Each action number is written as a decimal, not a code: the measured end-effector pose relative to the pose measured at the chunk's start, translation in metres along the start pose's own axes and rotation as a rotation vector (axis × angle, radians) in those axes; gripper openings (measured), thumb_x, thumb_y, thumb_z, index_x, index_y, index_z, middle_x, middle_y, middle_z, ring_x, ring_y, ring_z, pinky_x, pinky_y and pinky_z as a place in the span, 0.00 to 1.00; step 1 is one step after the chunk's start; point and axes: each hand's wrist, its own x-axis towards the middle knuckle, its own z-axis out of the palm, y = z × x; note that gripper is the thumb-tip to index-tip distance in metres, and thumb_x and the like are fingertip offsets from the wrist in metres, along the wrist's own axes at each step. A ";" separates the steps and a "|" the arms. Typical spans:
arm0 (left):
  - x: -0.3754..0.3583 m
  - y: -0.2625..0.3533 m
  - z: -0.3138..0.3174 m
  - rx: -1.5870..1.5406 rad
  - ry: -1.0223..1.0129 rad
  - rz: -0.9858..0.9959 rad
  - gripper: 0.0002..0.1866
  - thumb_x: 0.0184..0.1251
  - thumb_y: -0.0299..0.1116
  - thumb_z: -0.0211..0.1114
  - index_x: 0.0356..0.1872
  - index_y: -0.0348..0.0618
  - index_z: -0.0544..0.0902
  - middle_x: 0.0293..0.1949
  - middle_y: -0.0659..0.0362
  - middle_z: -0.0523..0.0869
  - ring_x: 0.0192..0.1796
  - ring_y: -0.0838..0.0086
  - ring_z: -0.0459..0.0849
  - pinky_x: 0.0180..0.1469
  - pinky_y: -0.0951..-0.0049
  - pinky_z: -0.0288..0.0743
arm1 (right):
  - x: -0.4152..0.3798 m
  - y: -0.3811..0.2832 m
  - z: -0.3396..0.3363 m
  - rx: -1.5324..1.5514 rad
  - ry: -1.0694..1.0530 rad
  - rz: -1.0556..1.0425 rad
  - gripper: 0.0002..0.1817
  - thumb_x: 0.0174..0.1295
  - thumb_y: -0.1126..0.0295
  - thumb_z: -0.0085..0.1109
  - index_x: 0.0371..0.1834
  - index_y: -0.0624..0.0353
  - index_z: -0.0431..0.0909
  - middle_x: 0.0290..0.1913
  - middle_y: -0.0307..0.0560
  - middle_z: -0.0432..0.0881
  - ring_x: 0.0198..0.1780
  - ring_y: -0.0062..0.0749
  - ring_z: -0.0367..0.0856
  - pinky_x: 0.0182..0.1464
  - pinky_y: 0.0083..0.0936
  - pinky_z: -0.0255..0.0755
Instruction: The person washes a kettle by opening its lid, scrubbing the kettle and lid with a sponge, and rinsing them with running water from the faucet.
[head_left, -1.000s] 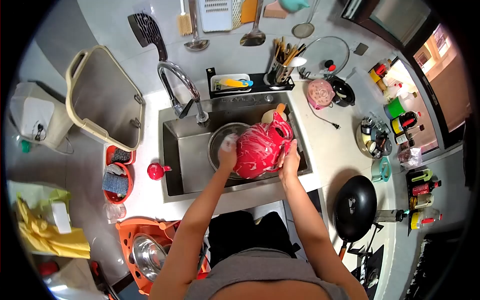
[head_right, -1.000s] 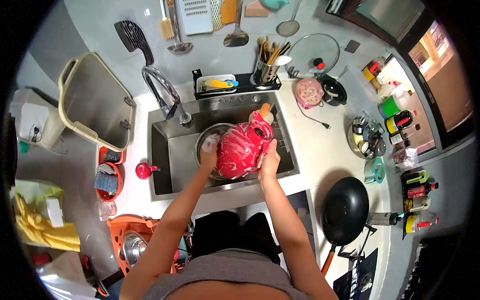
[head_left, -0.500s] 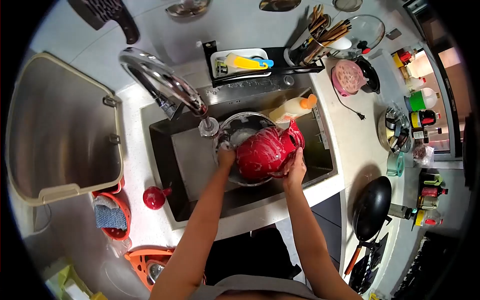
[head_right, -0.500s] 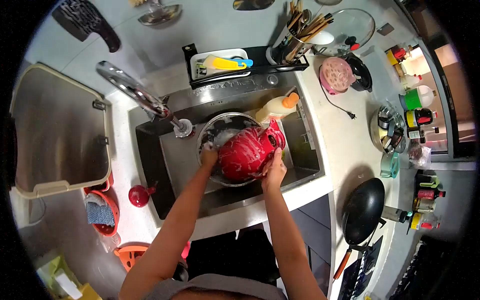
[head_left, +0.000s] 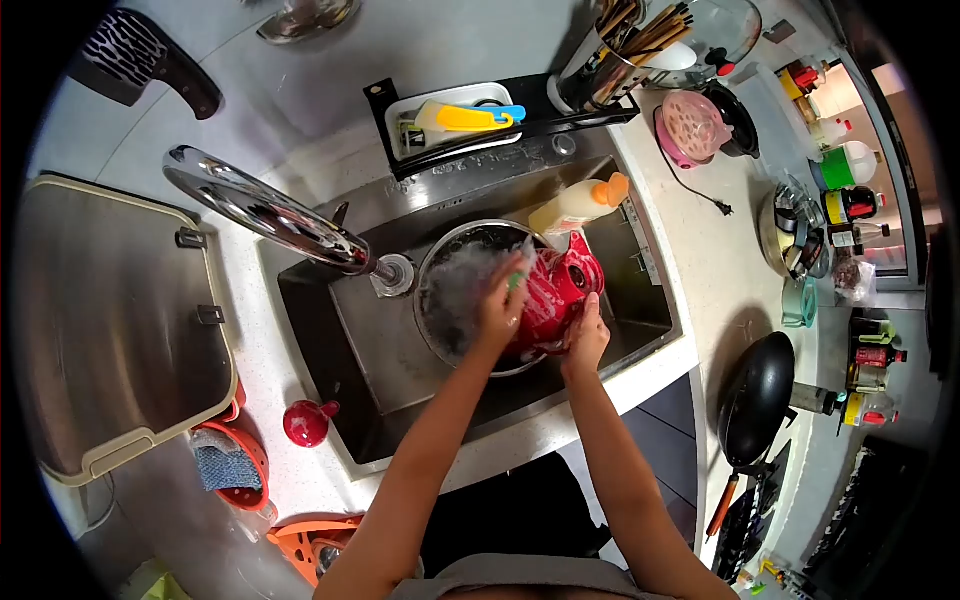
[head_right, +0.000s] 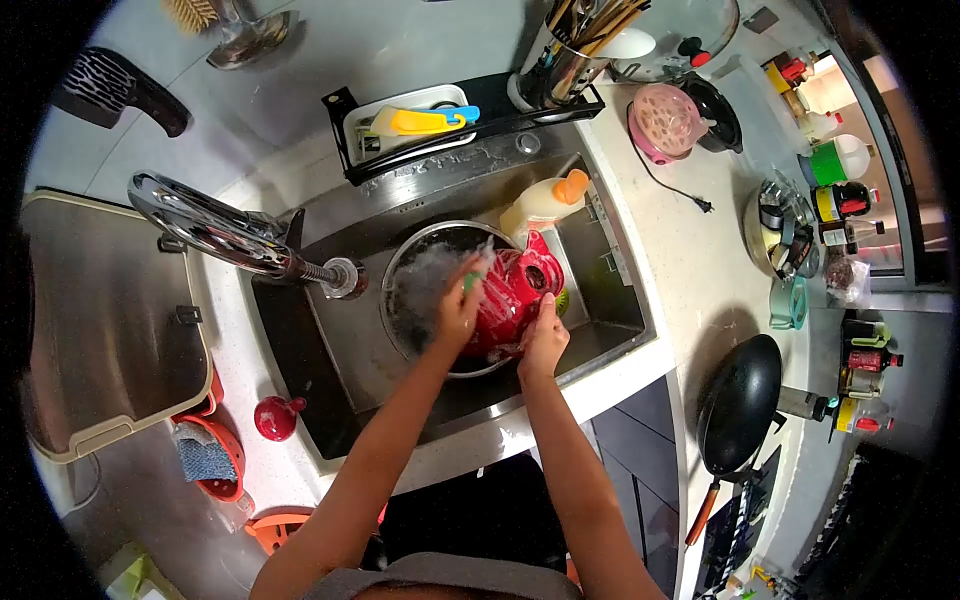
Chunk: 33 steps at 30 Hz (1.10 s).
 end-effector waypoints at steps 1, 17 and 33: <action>0.003 0.017 -0.002 0.083 -0.090 0.093 0.12 0.65 0.29 0.52 0.46 0.37 0.76 0.48 0.54 0.79 0.54 0.65 0.74 0.58 0.70 0.62 | 0.001 -0.001 0.000 0.013 -0.002 -0.001 0.25 0.61 0.52 0.52 0.08 0.49 0.61 0.08 0.32 0.61 0.09 0.17 0.55 0.12 0.19 0.47; -0.014 -0.133 -0.061 -0.004 0.324 -0.797 0.17 0.64 0.38 0.56 0.45 0.33 0.77 0.39 0.53 0.81 0.42 0.65 0.78 0.47 0.69 0.70 | 0.010 -0.006 -0.009 0.142 0.078 0.049 0.24 0.60 0.49 0.51 0.11 0.49 0.63 0.07 0.34 0.59 0.08 0.21 0.54 0.12 0.20 0.47; -0.033 0.053 -0.022 0.262 -0.524 0.259 0.09 0.56 0.23 0.58 0.39 0.42 0.79 0.46 0.57 0.80 0.55 0.60 0.74 0.56 0.66 0.65 | 0.021 0.019 -0.021 0.308 0.060 0.202 0.21 0.58 0.47 0.53 0.15 0.48 0.67 0.10 0.32 0.64 0.10 0.20 0.58 0.13 0.20 0.49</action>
